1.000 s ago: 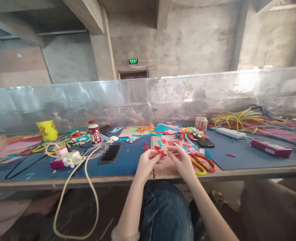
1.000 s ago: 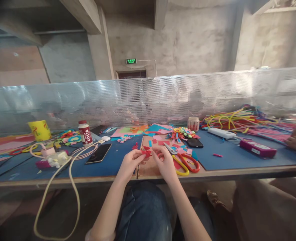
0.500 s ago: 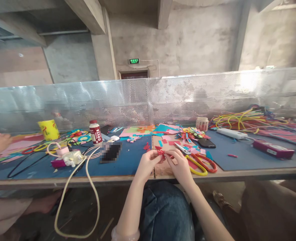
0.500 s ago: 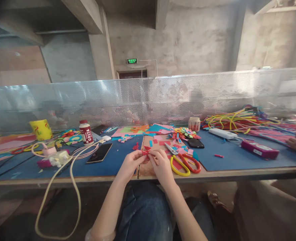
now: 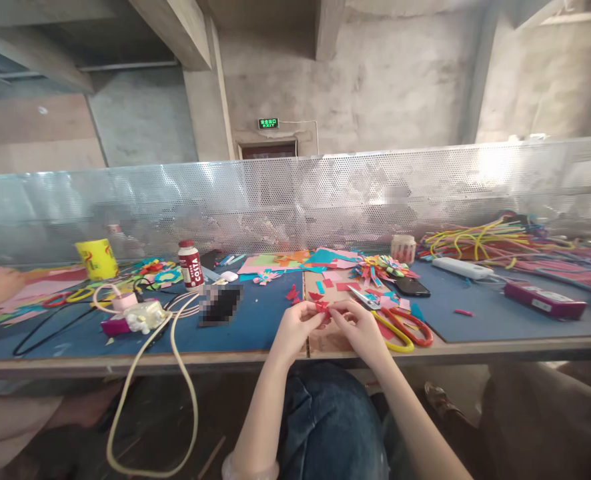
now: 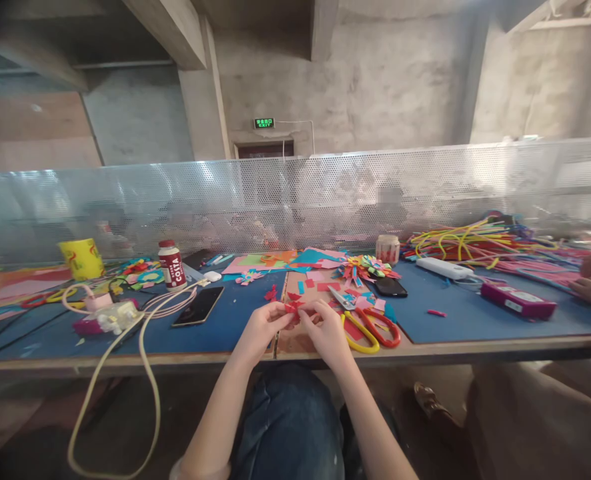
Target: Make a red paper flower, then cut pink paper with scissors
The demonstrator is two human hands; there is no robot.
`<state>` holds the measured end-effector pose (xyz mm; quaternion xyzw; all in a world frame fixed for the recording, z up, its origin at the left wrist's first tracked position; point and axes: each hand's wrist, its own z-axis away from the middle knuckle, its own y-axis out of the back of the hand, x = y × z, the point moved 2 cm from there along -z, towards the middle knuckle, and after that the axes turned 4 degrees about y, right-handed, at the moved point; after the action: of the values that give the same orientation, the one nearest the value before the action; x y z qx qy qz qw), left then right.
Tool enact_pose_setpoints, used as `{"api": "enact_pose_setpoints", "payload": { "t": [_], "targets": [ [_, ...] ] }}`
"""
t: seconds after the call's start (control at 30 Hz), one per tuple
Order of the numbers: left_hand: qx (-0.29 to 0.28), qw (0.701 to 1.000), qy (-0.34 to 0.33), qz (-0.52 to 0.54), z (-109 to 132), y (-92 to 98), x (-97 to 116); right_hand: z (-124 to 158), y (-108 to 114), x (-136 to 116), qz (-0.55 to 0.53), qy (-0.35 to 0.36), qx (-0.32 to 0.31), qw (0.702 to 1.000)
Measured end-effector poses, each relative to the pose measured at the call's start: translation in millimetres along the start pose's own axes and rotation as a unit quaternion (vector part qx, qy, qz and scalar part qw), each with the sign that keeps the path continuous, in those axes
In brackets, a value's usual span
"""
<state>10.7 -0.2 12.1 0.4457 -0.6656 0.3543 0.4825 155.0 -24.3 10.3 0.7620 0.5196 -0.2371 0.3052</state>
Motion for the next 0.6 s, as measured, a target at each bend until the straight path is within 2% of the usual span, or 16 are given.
{"api": "enact_pose_setpoints", "payload": {
  "t": [0.17, 0.47, 0.6],
  "targets": [
    [0.008, 1.0, -0.001, 0.005, -0.6, -0.3, -1.8, 0.7, -2.5, -0.8, 0.0, -0.01, -0.004, 1.0],
    [-0.008, 1.0, 0.013, -0.001, 0.1, -1.0, 1.7, -0.7, -2.4, 4.1, 0.016, 0.02, -0.019, 1.0],
    [-0.005, 1.0, 0.02, 0.0, -0.2, -1.1, 1.4, -0.5, -3.6, 7.8, 0.043, 0.035, 0.011, 0.998]
  ]
}}
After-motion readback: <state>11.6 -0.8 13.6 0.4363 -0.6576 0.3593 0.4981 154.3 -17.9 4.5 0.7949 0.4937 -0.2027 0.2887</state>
